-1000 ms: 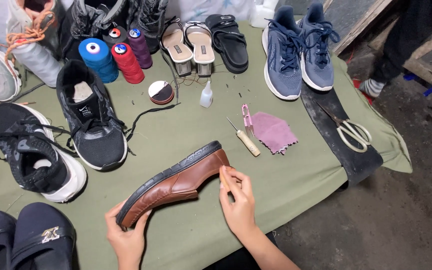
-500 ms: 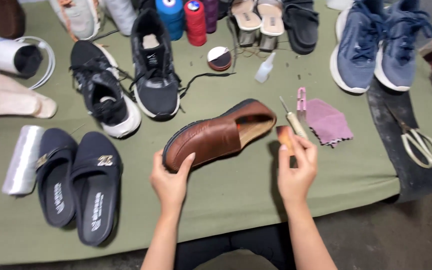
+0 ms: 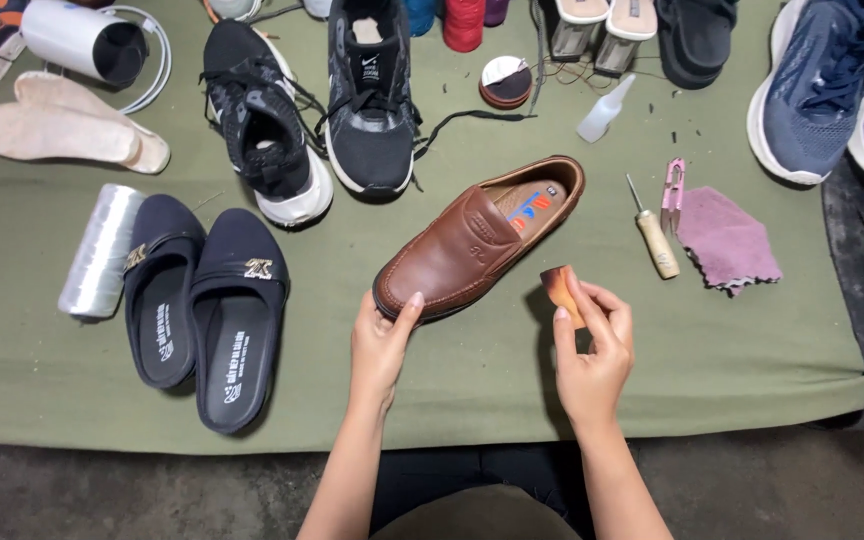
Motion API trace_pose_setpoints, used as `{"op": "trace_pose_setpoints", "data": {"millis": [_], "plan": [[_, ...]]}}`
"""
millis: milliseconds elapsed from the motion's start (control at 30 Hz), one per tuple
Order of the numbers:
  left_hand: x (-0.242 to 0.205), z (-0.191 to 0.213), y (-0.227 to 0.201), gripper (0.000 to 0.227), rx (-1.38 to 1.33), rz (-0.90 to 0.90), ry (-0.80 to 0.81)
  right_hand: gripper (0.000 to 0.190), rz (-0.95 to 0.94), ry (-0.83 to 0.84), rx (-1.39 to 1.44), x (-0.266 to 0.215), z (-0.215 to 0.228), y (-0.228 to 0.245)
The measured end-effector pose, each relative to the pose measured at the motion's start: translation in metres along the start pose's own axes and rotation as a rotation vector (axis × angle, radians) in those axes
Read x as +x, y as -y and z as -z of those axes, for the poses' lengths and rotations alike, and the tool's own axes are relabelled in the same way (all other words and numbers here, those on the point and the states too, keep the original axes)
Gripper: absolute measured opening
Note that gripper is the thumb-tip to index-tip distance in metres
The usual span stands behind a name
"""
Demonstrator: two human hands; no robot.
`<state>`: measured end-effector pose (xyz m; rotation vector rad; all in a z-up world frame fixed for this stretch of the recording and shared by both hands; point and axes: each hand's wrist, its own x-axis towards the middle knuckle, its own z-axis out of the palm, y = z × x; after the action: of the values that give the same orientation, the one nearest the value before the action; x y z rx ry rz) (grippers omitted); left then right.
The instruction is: The person polishes a brown leather loafer using a sponge. They rub the sponge along the sole edge, heel, and upper surface of the shoe. Periodically, the person dips the sponge into a small container of polish to reload it before continuing to apply the product to the shoe.
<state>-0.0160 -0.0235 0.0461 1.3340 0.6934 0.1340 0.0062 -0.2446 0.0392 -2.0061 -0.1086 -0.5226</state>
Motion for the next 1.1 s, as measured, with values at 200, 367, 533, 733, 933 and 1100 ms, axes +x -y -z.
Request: {"op": "trace_pose_setpoints", "data": {"millis": [200,367,533,733,933,1100], "plan": [[0.009,0.008,0.022,0.058,0.059,-0.087,0.04,0.04,0.005,0.054,-0.017,-0.026,0.002,-0.003],[0.022,0.027,0.054,0.043,0.202,-0.14,0.028,0.04,0.007,0.087,-0.016,-0.04,-0.005,-0.001],[0.01,0.017,0.044,0.048,0.169,-0.239,0.05,0.039,0.028,0.117,0.019,-0.045,-0.01,0.01],[-0.008,0.014,0.041,0.054,0.126,-0.428,0.132,0.03,0.138,0.064,-0.001,-0.047,0.013,0.019],[-0.011,0.018,0.033,0.047,0.428,-0.849,0.156,0.031,0.186,0.036,0.042,-0.053,0.018,0.022],[-0.003,0.024,0.041,0.047,0.386,-0.833,0.226,0.035,0.322,0.106,-0.048,-0.044,0.004,0.035]]}}
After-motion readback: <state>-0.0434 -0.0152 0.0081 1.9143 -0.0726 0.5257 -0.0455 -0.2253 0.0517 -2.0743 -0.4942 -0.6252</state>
